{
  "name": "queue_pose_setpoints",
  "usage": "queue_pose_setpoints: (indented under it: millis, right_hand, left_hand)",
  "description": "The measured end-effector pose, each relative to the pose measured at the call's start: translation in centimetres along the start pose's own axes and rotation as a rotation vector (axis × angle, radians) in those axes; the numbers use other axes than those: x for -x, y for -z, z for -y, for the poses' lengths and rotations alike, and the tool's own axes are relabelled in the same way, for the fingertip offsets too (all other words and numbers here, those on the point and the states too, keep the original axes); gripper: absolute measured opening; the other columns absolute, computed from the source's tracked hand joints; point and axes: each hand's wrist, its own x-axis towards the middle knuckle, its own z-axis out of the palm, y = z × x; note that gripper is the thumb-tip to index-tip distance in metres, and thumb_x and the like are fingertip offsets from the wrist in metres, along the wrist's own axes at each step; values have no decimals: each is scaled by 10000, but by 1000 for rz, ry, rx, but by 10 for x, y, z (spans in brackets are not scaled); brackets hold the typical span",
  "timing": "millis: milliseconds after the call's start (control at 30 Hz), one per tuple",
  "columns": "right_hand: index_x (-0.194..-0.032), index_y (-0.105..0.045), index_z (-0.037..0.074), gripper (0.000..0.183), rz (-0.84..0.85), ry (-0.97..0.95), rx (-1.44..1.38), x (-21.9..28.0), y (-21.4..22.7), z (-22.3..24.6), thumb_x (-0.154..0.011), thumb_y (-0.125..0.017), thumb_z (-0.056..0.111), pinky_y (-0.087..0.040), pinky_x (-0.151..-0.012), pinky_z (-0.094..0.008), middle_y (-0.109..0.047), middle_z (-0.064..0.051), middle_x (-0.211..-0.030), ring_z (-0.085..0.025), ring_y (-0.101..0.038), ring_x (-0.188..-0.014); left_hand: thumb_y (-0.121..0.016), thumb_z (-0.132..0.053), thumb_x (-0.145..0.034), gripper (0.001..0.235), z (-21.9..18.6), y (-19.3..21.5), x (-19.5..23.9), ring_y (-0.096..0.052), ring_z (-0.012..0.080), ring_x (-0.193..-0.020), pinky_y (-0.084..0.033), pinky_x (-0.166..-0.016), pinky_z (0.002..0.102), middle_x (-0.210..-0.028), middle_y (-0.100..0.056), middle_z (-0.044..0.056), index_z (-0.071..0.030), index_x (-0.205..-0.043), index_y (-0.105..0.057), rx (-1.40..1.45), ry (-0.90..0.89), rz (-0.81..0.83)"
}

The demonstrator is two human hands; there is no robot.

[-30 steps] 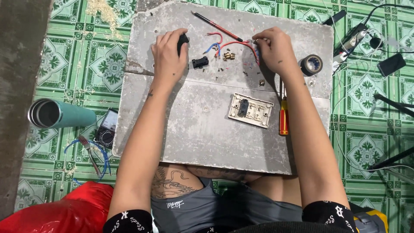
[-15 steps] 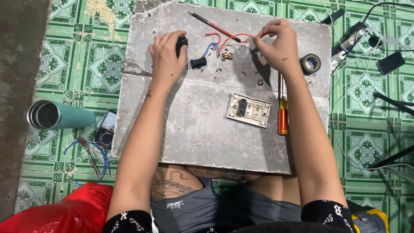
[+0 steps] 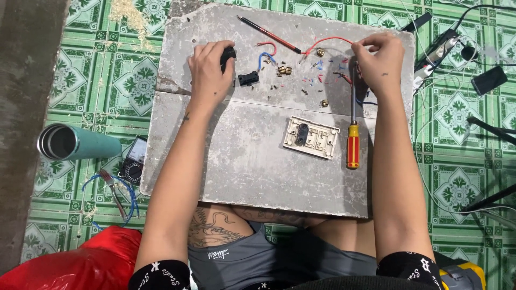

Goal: The person assembles an electrical switch plate by inserting a black switch module into the plate and securing it with a screwdriver. They then strip and connect blue wires to the switch terminals.

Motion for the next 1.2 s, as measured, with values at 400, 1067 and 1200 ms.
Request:
queue_pose_setpoints:
  millis: [400, 1067, 1200]
  right_hand:
    - [-1017, -794, 85, 107, 27, 387, 244, 20, -41, 62, -956, -791, 172, -417, -922, -501, -652, -158, -1100, -357, -525, -1086]
    - [-1169, -650, 56, 381, 221, 610, 45, 32, -73, 137, -845, -845, 2, -448, -905, -439, -560, -127, -1144, -342, -515, -1043]
    - [-1139, -625, 50, 386, 199, 538, 71, 38, -55, 134, -842, -863, -11, -426, -953, -407, -640, -114, -1160, -312, -537, -1081]
  left_hand:
    - [-639, -230, -981, 330, -1, -1, -2, -528, 229, -1090, -356, -923, 423, -1177, -677, -3, -193, -1309, -646, -8, 10, 21]
    - [-502, -124, -1031, 235, -12, 27, -3, -681, 226, -1063, -530, -910, 353, -1135, -727, 53, -100, -1188, -675, 523, -6, -54]
    - [-506, -189, -1035, 233, -9, 24, -5, -660, 180, -1030, -526, -877, 312, -1135, -709, 36, -142, -1181, -681, 617, 40, -78]
